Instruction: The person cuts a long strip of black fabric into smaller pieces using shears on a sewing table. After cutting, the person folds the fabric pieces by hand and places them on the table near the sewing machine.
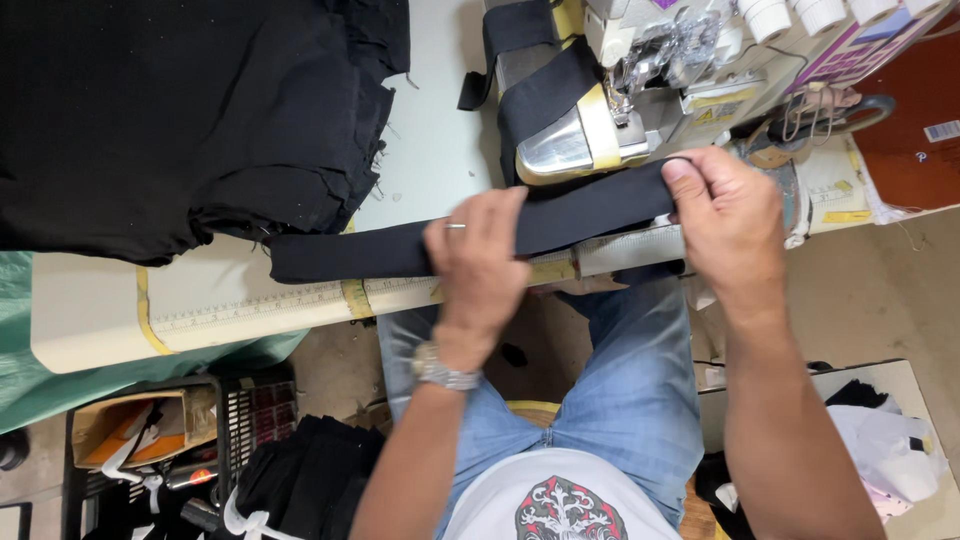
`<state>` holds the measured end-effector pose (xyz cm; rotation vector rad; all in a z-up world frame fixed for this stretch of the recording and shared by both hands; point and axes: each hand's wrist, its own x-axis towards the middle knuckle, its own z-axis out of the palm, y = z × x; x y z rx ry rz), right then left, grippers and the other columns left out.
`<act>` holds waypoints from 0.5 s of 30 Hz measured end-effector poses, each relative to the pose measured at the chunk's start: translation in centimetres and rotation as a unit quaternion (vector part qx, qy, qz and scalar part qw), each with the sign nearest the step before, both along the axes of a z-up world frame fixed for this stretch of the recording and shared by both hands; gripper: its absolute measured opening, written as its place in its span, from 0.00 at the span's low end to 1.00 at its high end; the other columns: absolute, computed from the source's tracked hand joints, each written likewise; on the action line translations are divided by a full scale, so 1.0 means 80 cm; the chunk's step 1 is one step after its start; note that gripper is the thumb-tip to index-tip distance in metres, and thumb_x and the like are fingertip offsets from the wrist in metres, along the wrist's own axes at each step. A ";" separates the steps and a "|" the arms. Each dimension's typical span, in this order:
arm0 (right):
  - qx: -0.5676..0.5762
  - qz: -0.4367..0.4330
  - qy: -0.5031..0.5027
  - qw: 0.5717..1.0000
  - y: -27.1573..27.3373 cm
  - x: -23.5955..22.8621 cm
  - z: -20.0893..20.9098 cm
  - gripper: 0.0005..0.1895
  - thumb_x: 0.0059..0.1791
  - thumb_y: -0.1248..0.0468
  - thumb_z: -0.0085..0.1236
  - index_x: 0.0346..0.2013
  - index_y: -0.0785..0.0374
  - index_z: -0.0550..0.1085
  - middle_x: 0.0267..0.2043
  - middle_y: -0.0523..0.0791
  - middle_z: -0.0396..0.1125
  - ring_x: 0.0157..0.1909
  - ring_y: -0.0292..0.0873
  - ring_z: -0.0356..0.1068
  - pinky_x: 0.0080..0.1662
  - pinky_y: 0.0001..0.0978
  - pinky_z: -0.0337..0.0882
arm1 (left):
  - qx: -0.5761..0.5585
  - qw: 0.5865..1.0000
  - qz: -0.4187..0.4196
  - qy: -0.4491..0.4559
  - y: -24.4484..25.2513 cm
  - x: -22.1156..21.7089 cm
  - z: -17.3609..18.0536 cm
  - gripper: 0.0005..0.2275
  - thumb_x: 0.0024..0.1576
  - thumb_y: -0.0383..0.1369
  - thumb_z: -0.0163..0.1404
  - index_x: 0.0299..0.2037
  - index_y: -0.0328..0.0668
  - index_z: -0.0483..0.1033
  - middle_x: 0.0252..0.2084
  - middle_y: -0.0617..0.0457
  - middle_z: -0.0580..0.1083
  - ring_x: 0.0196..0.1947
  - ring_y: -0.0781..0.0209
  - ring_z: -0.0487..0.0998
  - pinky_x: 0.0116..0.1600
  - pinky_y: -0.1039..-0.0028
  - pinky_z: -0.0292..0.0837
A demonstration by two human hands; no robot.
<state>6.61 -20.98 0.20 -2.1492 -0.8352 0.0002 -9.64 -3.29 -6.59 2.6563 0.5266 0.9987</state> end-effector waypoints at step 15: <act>0.058 -0.040 0.133 0.989 -0.024 0.020 -0.033 0.08 0.65 0.66 0.51 0.42 0.61 0.73 0.28 0.39 0.64 0.27 0.31 0.60 0.33 0.23 0.62 | -0.405 0.840 -0.101 -0.348 0.165 -0.185 0.053 0.09 0.61 0.19 0.53 0.43 0.47 0.74 0.53 0.42 0.77 0.53 0.55 0.81 0.65 0.72 0.80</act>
